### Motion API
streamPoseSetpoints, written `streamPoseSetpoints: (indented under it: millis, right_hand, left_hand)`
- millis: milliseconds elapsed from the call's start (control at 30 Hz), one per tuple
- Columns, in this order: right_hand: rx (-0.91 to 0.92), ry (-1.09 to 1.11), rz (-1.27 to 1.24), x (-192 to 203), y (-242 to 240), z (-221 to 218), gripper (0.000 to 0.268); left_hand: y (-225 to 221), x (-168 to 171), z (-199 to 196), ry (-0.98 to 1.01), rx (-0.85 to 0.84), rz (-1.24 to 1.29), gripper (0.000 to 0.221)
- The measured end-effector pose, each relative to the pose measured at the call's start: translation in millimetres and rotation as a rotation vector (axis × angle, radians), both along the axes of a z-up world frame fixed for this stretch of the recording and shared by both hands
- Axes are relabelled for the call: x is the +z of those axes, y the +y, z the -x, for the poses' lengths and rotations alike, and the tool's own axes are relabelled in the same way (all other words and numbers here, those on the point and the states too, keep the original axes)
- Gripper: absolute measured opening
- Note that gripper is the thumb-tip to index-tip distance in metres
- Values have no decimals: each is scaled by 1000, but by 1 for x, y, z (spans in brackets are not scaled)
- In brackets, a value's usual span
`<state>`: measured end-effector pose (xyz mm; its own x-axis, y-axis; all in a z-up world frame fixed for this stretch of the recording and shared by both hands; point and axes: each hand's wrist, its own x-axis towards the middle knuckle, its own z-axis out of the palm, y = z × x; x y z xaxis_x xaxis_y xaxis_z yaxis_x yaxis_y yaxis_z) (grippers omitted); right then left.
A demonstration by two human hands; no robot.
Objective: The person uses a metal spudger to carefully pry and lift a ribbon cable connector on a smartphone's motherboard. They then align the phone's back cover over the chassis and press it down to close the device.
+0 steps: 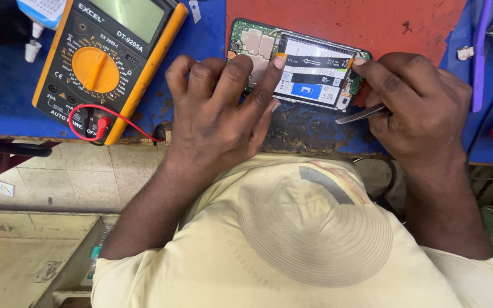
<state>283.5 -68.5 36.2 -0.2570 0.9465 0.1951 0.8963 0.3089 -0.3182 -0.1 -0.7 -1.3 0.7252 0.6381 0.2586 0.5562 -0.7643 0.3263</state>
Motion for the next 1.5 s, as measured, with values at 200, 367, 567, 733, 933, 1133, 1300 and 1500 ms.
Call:
streamPoseSetpoints:
  millis: [200,367,567,733,933,1133,1300,1500]
  right_hand:
    - [0,-3,-4,1,2,1,47]
    - [-2,4,3,1,1,1,42]
    - [-7,14,13,-1,1,-1,41]
    - [-6,21,17,-2,0,-1,43]
    - [-1,-23,-9,0,0,-1,40]
    - [-4,31,-18,-3,-1,1,41]
    - [-7,14,-26,-2,-2,0,43]
    - [-6,26,-29,-4,-1,-1,39]
  left_hand:
    - [1,1,0,-2,6,22,51]
    - [4,9,-1,-34,3,81,48]
    - [12,18,-4,-127,16,188,48]
    - [12,21,-7,-117,74,206,41]
    - [13,23,-7,-122,50,191,44]
    - [9,20,-3,-123,24,173,46]
    - [9,21,-5,-138,35,185,46]
    - [12,24,-4,-147,28,224,45]
